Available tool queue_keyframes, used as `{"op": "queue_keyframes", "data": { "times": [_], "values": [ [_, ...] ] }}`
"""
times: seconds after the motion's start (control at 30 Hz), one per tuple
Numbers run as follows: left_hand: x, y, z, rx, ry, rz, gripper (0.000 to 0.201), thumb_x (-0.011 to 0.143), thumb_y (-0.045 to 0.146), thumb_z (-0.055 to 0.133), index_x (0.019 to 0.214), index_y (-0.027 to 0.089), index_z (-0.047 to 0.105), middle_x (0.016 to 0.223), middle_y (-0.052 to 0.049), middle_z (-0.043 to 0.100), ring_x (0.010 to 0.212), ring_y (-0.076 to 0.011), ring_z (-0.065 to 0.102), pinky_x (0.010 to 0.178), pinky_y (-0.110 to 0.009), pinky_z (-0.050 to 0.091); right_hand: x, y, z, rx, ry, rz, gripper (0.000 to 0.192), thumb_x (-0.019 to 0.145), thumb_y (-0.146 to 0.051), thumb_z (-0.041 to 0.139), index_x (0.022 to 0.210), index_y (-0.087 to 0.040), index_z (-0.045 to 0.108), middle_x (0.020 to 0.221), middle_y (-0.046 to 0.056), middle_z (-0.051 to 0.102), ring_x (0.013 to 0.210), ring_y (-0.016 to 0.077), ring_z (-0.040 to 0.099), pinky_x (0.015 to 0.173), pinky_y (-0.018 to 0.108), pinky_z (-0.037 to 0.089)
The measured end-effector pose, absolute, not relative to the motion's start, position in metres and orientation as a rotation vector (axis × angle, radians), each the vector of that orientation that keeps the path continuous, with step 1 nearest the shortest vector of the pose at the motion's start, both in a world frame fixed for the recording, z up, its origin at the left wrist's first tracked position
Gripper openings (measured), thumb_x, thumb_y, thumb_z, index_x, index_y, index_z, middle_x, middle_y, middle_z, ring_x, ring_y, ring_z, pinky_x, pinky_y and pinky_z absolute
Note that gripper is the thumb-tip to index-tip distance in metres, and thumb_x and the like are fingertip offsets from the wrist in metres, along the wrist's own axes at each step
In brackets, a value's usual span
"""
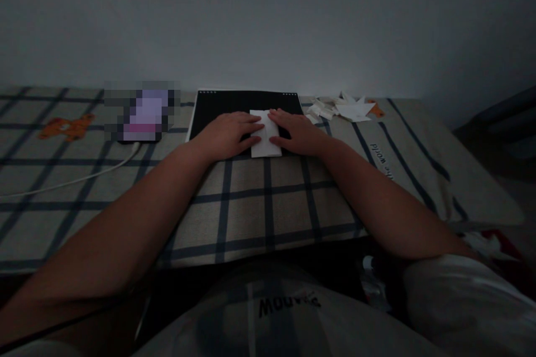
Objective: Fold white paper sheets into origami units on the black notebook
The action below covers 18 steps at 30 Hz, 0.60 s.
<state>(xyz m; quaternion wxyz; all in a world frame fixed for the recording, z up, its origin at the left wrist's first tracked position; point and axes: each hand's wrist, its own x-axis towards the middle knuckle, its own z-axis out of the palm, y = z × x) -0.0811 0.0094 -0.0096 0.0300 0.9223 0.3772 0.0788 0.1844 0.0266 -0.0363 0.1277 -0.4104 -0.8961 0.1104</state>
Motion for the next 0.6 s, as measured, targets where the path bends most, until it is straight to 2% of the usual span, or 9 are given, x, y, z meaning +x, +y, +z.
{"op": "queue_keyframes", "data": {
  "times": [0.23, 0.5, 0.6],
  "values": [
    [-0.0814, 0.0116, -0.0107, 2.831, 1.137, 0.264, 0.060, 0.109, 0.050, 0.044, 0.152, 0.018, 0.071, 0.164, -0.015, 0.065, 0.153, -0.0349, 0.059, 0.129, -0.055, 0.045, 0.1831, 0.0281, -0.0376, -1.202, -2.637, 0.321, 0.076, 0.107, -0.054, 0.062, 0.174, -0.023, 0.046, 0.183, 0.012, 0.038, 0.171, 0.0402, 0.034, 0.135, 0.069, 0.032],
    [-0.0820, 0.0112, -0.0094, 2.854, 1.149, 0.240, 0.064, 0.109, 0.051, 0.041, 0.154, 0.015, 0.070, 0.163, -0.015, 0.066, 0.152, -0.0338, 0.060, 0.130, -0.052, 0.044, 0.1787, 0.0300, -0.0349, -1.222, -2.676, 0.323, 0.075, 0.107, -0.052, 0.059, 0.175, -0.023, 0.046, 0.183, 0.011, 0.039, 0.171, 0.0409, 0.034, 0.135, 0.069, 0.032],
    [-0.0808, 0.0095, -0.0085, 2.868, 1.146, 0.256, 0.062, 0.109, 0.049, 0.042, 0.156, 0.018, 0.068, 0.161, -0.013, 0.067, 0.150, -0.0334, 0.061, 0.129, -0.052, 0.046, 0.1767, 0.0264, -0.0305, -1.275, -2.698, 0.307, 0.075, 0.109, -0.050, 0.055, 0.176, -0.021, 0.042, 0.184, 0.011, 0.036, 0.172, 0.0399, 0.031, 0.136, 0.068, 0.030]
  ]
}}
